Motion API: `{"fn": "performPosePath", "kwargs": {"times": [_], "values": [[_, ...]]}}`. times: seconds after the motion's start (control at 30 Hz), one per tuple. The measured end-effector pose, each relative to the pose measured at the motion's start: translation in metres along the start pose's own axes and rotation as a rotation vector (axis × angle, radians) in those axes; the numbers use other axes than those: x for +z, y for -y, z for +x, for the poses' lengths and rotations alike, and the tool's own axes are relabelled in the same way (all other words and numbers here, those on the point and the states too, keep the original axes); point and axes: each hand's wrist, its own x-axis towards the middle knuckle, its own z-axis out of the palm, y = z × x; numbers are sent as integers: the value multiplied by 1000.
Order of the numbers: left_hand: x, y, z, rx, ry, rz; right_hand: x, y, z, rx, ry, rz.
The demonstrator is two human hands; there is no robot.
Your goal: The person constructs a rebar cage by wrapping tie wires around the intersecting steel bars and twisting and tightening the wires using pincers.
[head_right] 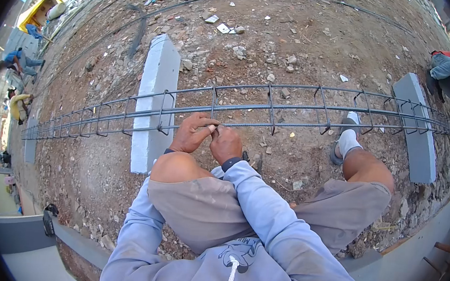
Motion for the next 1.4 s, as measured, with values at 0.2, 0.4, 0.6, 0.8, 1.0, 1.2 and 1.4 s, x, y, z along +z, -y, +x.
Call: {"fn": "performPosePath", "kwargs": {"times": [0.2, 0.4, 0.6, 0.8, 1.0, 1.2, 1.4], "values": [[-1, 6, 3, 5, 8, 39, 3, -3, -1, -15, 0, -26], [-2, 2, 10, -230, 137, -21, 6, -9, -3, -81, -58, 16], [-16, -15, -3, -207, 192, 34, 1, -9, -2, -143, -59, -36], [-19, -5, -7, -134, 107, 71, -4, -8, -1, -166, 8, -15], [-20, 4, 6, -314, 221, 36, -13, 0, 1, -132, 61, -41], [-20, 9, 12, -239, 273, 178, -17, -3, 6, -136, 124, -35], [-22, 1, 12, 0, 226, 379, -17, -3, 11, -88, 195, -45]]}}
